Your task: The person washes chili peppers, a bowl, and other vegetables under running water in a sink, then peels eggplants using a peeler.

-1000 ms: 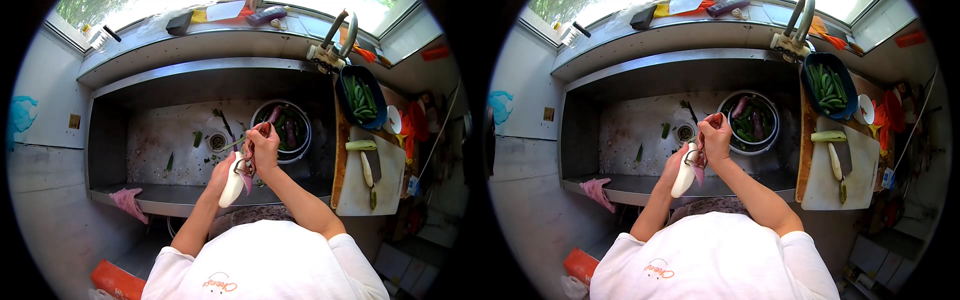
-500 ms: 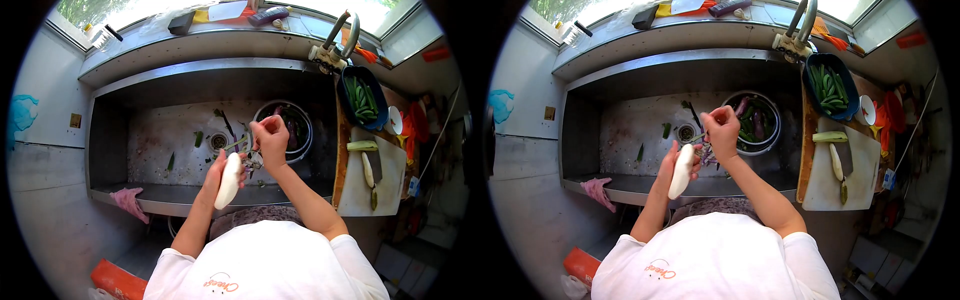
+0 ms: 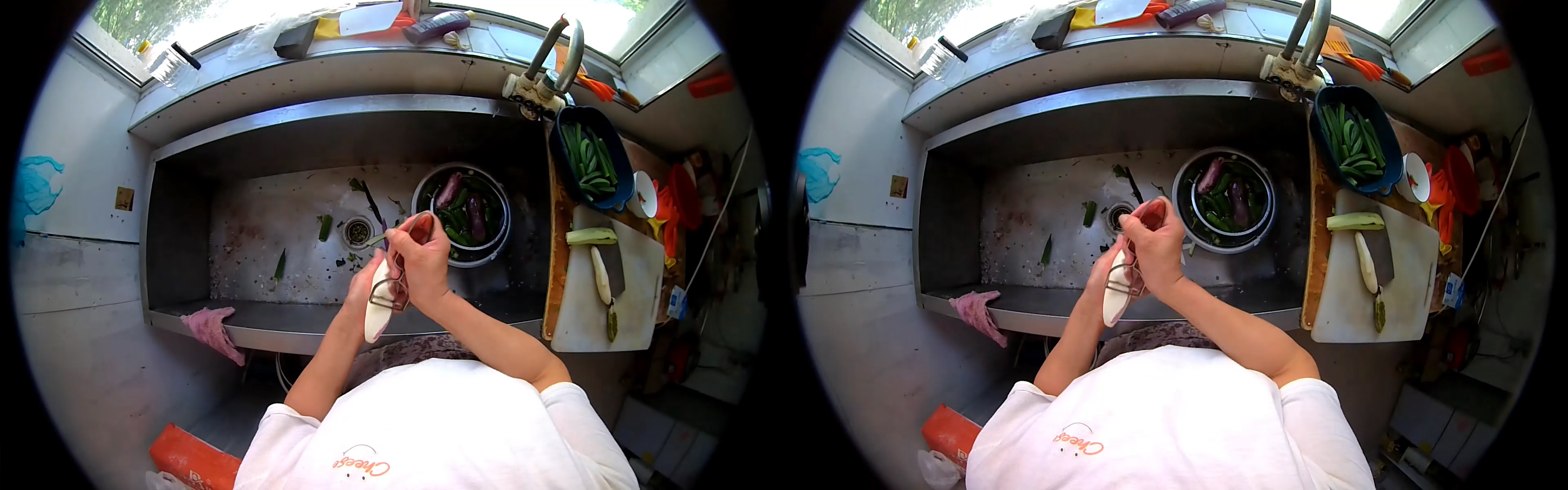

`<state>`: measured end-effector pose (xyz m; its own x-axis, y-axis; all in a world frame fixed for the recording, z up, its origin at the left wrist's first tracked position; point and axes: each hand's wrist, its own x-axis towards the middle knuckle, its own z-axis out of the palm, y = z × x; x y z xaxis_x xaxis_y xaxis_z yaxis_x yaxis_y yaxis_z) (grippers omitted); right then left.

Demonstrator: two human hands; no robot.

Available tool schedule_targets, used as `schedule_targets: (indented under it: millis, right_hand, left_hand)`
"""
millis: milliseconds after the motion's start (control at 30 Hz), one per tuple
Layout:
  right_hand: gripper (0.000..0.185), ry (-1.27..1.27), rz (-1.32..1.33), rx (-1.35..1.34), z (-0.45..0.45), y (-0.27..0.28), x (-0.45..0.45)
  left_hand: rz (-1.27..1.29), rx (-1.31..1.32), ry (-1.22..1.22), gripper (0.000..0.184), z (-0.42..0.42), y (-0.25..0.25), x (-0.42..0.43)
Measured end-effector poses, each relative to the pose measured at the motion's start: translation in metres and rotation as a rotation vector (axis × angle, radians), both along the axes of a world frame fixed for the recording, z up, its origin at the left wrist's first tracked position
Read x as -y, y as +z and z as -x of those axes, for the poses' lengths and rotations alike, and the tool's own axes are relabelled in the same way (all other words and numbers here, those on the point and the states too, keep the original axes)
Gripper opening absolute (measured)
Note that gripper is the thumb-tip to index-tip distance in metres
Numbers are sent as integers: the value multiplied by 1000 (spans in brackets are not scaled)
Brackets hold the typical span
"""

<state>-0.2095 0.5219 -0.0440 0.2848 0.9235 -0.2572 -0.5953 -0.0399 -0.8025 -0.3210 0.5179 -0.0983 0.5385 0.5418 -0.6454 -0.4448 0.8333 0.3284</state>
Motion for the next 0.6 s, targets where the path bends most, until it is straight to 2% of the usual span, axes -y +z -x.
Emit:
schedule_targets:
  millis: [100,133,167,233,333,367,433,600]
  right_hand:
    - [18,-63,-51,1,-10,-9,-10]
    - [18,-77,-53,-30,-13,-11,-13]
    - [18,-91,-51,-61,-15,-13,-15]
    - [18,-161,-47,39,-18,-20,-20]
    - [17,-368,-50,277,-47,-41,-40]
    - [19,-418,-28,300,-57,-49,-42]
    - [20,-336,-39,251,-54,-29,-34]
    - [19,-170,26,-50,-20,-2,-7]
  left_hand:
    - [99,224,-251,49,7,21,-2]
    - [198,360,-303,47,9,12,-1]
    - [200,382,-274,47,10,11,1]
    - [203,423,-213,49,11,11,4]
    - [32,426,-378,52,23,34,12]
    - [51,359,-326,53,25,33,12]
    - [78,232,-205,55,26,23,10]
    - [197,269,-20,44,18,6,9]
